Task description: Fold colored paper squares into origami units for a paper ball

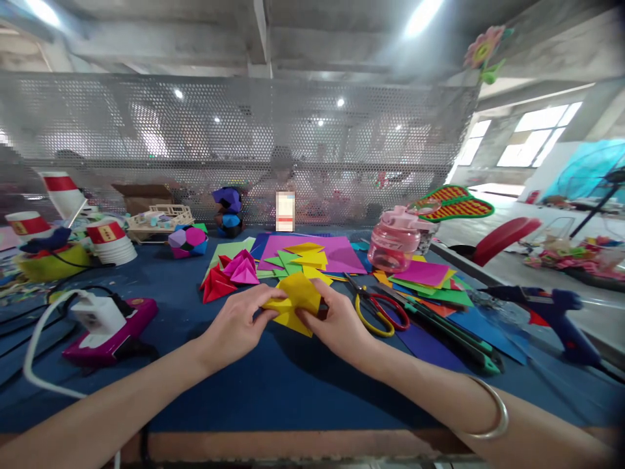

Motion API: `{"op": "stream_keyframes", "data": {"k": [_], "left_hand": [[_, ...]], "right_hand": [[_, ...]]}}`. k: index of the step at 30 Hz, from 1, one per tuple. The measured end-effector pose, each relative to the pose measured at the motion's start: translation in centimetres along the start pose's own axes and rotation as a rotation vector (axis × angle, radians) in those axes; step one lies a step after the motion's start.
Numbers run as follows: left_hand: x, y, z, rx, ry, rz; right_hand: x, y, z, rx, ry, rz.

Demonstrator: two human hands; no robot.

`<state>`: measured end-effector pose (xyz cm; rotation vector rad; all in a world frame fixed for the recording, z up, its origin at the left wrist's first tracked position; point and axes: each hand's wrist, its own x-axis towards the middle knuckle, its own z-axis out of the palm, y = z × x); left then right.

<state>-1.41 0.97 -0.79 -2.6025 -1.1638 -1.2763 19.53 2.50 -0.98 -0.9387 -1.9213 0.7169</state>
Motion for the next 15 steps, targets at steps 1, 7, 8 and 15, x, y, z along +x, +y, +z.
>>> {"op": "stream_keyframes", "data": {"k": [1, 7, 8, 15], "left_hand": [[-0.02, 0.13, 0.00, -0.007, 0.001, 0.006], [-0.13, 0.57, 0.05, -0.044, 0.010, 0.007], [-0.09, 0.57, 0.06, -0.049, 0.015, -0.001], [0.27, 0.54, -0.14, -0.077, 0.018, -0.060]], "right_hand": [[-0.03, -0.04, 0.05, 0.000, 0.005, -0.002], [-0.45, -0.32, 0.22, 0.022, 0.090, -0.021], [-0.50, -0.36, 0.21, 0.036, 0.100, -0.031], [-0.04, -0.35, 0.39, 0.414, 0.040, 0.124]]}}
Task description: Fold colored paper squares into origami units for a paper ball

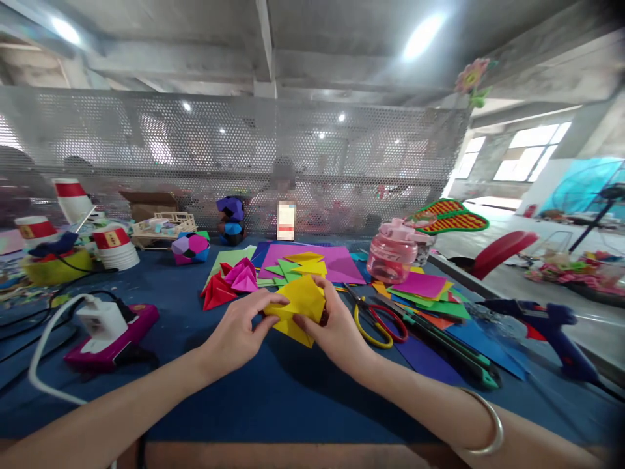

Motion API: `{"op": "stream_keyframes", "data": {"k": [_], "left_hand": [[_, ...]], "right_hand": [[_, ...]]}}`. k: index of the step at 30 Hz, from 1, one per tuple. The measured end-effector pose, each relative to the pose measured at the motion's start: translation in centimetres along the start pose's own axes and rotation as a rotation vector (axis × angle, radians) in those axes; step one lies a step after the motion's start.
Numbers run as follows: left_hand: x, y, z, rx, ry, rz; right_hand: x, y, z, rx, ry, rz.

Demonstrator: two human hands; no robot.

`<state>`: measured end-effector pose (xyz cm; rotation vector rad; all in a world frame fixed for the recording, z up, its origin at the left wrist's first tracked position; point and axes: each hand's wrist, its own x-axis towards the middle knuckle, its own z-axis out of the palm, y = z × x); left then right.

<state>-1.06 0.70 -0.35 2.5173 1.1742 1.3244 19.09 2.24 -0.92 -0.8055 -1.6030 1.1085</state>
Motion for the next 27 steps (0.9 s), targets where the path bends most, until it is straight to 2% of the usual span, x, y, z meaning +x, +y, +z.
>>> {"op": "stream_keyframes", "data": {"k": [6, 11, 27], "left_hand": [[0.00, -0.19, -0.29, -0.001, 0.031, -0.024], [0.11, 0.00, -0.50, 0.002, 0.055, -0.021], [-0.02, 0.31, -0.63, 0.016, 0.035, -0.007]], "right_hand": [[0.44, 0.03, -0.08, 0.126, -0.079, 0.171], [0.23, -0.25, -0.09, 0.184, -0.100, 0.246], [0.31, 0.06, -0.11, 0.134, -0.091, 0.255]]}}
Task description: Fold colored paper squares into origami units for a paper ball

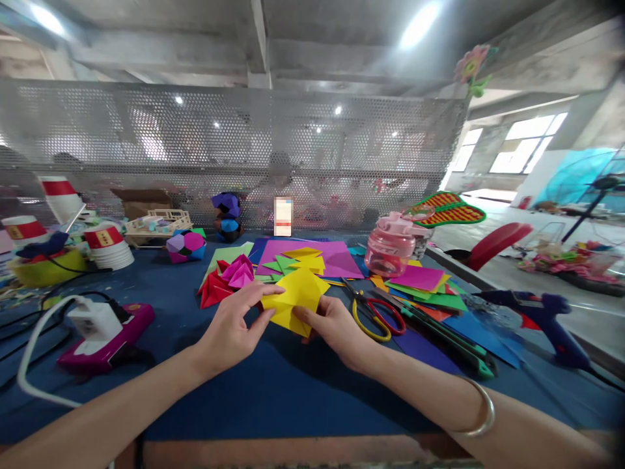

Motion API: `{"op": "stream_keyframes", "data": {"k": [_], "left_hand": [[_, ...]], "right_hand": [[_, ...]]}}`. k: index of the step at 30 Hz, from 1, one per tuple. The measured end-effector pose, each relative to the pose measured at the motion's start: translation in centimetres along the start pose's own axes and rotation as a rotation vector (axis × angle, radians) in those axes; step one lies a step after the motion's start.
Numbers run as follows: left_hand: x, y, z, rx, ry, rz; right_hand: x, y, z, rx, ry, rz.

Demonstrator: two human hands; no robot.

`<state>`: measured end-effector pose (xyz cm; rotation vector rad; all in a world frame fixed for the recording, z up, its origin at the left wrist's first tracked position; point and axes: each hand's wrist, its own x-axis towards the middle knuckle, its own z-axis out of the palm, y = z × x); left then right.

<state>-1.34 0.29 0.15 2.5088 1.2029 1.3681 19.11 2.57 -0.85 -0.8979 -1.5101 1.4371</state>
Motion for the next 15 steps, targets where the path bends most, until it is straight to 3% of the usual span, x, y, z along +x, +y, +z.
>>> {"op": "stream_keyframes", "data": {"k": [6, 15], "left_hand": [[-0.05, -0.31, 0.10, 0.024, -0.007, 0.084], [-0.30, -0.64, -0.09, 0.144, -0.151, 0.306]], "right_hand": [[0.01, 0.09, -0.05, -0.064, 0.012, -0.015], [0.22, 0.94, -0.55, -0.328, 0.039, -0.058]]}}
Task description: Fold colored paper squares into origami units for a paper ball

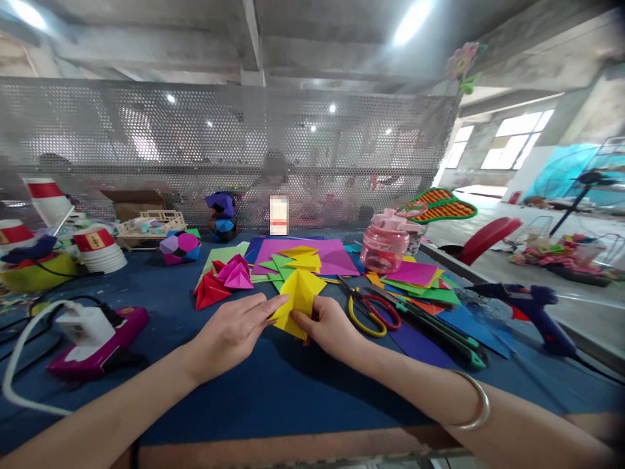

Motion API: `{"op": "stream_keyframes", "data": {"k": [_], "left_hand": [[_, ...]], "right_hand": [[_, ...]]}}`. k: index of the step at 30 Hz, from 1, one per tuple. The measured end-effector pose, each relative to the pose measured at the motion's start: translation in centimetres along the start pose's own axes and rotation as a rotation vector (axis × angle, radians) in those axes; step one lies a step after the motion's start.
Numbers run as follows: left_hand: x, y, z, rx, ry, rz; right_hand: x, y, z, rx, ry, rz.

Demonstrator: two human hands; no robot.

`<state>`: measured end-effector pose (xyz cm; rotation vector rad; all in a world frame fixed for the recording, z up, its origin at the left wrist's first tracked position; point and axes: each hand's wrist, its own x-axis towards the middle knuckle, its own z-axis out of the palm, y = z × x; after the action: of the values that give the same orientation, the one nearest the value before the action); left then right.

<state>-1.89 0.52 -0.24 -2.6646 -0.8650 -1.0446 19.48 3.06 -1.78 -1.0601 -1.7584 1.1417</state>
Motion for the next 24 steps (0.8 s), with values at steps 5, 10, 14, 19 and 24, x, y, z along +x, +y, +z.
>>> {"op": "stream_keyframes", "data": {"k": [5, 10, 14, 19, 24], "left_hand": [[0.26, 0.12, -0.53, 0.060, -0.060, 0.040], [0.37, 0.16, -0.75, 0.039, -0.060, -0.017], [0.37, 0.16, -0.80, -0.005, -0.047, -0.077], [0.75, 0.31, -0.84, -0.034, -0.008, -0.158], [0.85, 0.24, -0.63, -0.078, -0.003, -0.176]], "right_hand": [[0.11, 0.75, 0.05, -0.071, -0.029, -0.033], [-0.07, 0.71, 0.01, -0.120, -0.062, -0.052], [-0.25, 0.18, 0.13, -0.131, -0.078, -0.060], [-0.23, 0.20, 0.34, -0.135, -0.082, -0.071], [-0.44, 0.13, 0.29, -0.209, -0.080, -0.120]]}}
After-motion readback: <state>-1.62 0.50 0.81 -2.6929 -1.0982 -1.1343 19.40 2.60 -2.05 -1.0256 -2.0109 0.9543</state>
